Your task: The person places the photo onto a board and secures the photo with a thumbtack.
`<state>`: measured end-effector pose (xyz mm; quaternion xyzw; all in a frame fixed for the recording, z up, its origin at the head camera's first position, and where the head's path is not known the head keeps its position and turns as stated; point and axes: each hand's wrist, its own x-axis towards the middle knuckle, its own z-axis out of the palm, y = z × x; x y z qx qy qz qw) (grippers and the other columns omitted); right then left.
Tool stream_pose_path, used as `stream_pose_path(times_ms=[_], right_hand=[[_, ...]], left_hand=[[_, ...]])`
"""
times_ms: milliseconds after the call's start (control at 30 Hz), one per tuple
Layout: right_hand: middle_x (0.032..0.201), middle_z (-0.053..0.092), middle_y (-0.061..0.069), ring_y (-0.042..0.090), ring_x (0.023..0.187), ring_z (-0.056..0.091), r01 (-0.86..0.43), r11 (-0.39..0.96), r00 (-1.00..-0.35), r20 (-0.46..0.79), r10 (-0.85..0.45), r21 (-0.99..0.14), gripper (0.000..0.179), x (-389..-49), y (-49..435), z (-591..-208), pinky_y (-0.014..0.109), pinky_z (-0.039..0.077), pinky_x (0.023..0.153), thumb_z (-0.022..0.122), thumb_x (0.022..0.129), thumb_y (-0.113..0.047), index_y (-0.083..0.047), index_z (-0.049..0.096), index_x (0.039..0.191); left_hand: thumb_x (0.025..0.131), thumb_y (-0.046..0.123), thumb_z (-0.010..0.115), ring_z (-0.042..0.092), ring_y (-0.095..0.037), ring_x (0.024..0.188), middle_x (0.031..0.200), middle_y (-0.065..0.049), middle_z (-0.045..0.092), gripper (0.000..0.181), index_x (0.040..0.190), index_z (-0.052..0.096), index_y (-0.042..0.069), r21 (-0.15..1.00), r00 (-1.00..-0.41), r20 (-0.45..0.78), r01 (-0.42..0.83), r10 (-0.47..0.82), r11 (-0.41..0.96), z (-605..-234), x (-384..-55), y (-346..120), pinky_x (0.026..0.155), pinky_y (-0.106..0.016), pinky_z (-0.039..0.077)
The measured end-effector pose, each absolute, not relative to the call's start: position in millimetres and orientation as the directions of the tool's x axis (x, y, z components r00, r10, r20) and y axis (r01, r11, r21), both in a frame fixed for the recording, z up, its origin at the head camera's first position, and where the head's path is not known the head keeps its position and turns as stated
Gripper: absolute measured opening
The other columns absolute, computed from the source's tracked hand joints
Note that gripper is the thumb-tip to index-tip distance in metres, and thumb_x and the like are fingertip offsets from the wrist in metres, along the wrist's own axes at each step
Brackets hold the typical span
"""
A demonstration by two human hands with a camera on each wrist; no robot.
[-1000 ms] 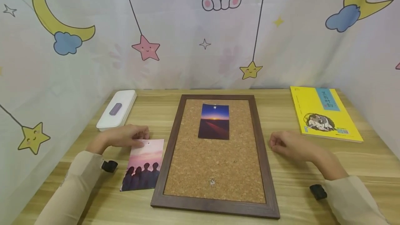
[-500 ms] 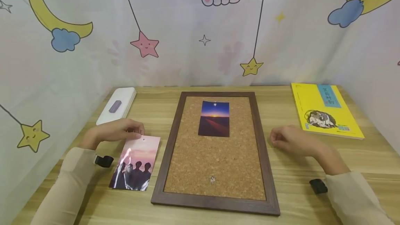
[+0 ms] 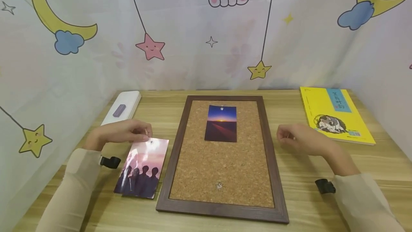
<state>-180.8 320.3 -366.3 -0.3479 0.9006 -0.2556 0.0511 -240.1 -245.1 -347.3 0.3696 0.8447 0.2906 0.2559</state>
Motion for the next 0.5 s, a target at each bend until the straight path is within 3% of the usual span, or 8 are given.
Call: stream_pose_path(times_ms=[500], right_hand=[[0.072,0.051,-0.008,0.003,0.064,0.046,-0.574,0.62,-0.766,0.085,-0.637,-0.535,0.014,-192,301,-349,0.025,0.04,0.055,0.063,0.097,-0.003,-0.014,0.059,0.09]], left_hand=[[0.101,0.009,0.059,0.046,-0.008,0.061,0.068,0.005,0.054,0.006,0.101,0.065,0.011,0.655,-0.541,-0.157,0.569,0.826,0.497,-340,-251,-197,0.059,-0.026,0.041]])
